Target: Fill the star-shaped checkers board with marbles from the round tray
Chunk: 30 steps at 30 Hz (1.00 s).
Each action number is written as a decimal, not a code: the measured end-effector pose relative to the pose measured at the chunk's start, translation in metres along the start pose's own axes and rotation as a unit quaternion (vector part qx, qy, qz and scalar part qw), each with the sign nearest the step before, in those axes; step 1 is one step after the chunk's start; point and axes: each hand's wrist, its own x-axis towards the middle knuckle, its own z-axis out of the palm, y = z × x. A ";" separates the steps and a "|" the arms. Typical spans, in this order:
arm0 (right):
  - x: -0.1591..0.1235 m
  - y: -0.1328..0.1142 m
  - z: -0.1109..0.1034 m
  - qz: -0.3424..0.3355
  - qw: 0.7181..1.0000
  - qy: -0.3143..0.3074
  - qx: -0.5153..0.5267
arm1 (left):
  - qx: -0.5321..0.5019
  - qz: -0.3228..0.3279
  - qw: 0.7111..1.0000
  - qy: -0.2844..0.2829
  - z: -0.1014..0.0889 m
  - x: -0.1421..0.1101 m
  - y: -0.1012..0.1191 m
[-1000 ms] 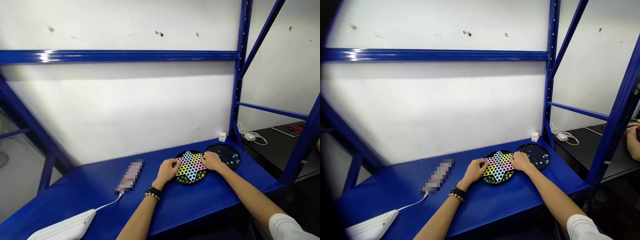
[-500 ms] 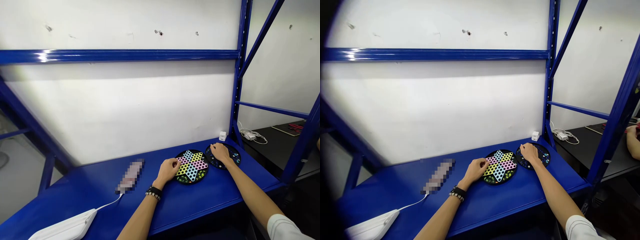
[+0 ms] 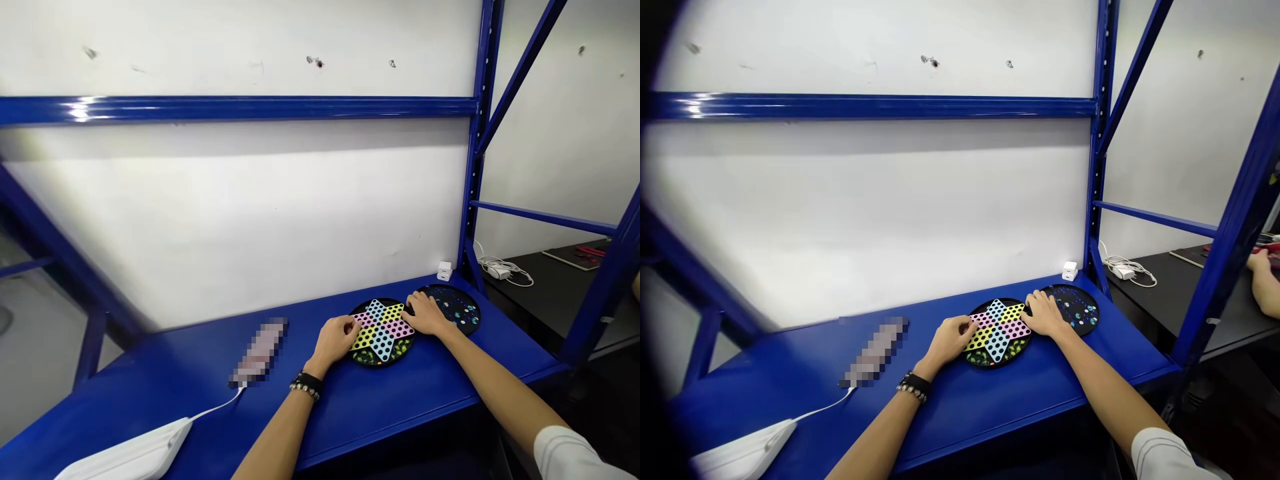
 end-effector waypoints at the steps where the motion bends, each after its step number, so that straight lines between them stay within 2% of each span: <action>1: -0.001 -0.001 -0.002 -0.005 1.000 0.011 -0.005 | 0.000 -0.001 1.000 -0.002 0.000 0.000 0.001; 3: -0.001 -0.004 -0.004 -0.013 1.000 0.021 -0.014 | 0.001 -0.003 1.000 -0.005 -0.001 0.000 0.002; 7: -0.002 -0.011 -0.005 0.005 0.999 -0.029 -0.029 | -0.007 -0.003 1.000 -0.005 -0.003 -0.001 0.005; 14: -0.004 -0.015 -0.010 0.004 0.997 -0.072 -0.009 | -0.006 -0.007 1.000 0.000 -0.001 -0.001 0.004; 20: -0.004 -0.012 -0.005 0.018 0.998 -0.048 0.020 | -0.003 -0.006 1.000 0.000 0.000 -0.001 0.002; 30: -0.003 -0.014 0.000 0.005 0.997 -0.067 0.024 | -0.006 -0.006 1.000 0.001 -0.002 0.000 0.003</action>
